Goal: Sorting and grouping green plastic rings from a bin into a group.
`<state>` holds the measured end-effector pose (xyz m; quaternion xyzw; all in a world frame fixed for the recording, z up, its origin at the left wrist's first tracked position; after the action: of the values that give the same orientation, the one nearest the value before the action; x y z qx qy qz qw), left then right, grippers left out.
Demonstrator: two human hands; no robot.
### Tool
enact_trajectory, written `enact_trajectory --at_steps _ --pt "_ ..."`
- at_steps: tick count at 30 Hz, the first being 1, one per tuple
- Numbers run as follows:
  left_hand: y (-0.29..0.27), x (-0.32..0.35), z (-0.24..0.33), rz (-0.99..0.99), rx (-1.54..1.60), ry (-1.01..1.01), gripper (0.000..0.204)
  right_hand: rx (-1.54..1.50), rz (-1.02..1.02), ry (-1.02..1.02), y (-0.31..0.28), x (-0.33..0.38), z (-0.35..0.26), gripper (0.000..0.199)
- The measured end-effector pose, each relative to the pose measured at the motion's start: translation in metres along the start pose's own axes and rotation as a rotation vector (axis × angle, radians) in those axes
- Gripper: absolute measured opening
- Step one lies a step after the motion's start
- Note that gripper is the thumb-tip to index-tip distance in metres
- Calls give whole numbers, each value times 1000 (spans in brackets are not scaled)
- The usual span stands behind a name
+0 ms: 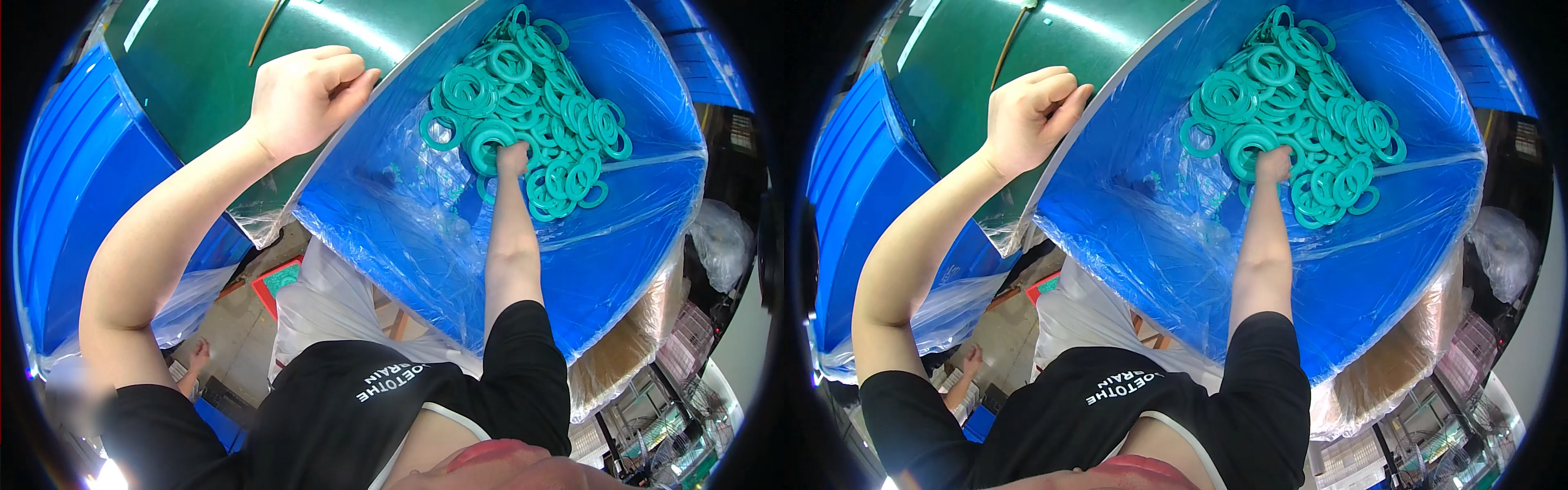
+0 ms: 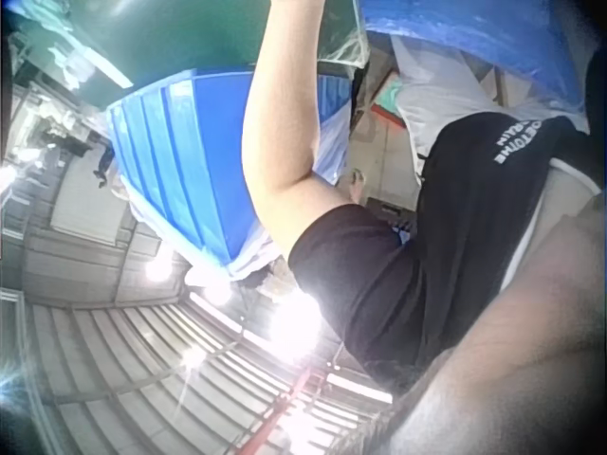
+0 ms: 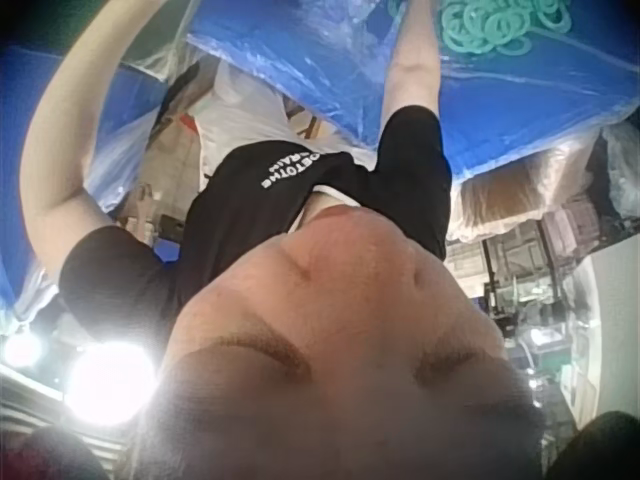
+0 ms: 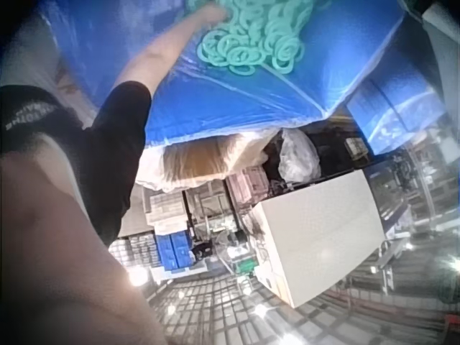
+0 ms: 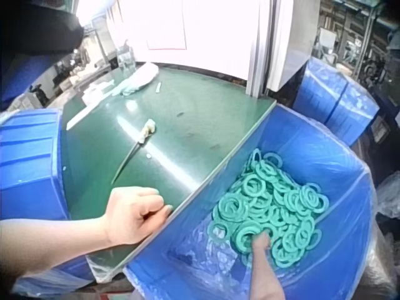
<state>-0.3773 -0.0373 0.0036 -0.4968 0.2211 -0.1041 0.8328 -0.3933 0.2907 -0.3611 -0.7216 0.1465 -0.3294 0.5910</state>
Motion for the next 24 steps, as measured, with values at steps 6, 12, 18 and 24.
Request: enact_trajectory --at_steps 6,12,18,24 --pt "-2 2 -1 59 67 82 28 -199 51 -170 -15 -5 25 56" --pt "-2 2 0 26 22 21 26 -1045 -604 -34 -13 -3 87 37" --pt "-3 6 -2 94 79 94 30 -1239 -817 -163 -54 19 93 37" --pt "-5 9 -2 125 106 106 25 -1591 -1150 -405 -131 61 87 36"
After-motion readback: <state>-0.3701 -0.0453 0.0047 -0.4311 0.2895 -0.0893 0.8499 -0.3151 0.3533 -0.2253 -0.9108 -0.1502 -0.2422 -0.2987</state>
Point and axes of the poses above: each hand's wrist, its own x-axis away from the middle knuckle, its own y-axis out of the palm, z = x × y, the point moved 1 cm from there along -x, towards the middle knuckle, and after that the axes turned 11 degrees about x, right-handed, at the moved point
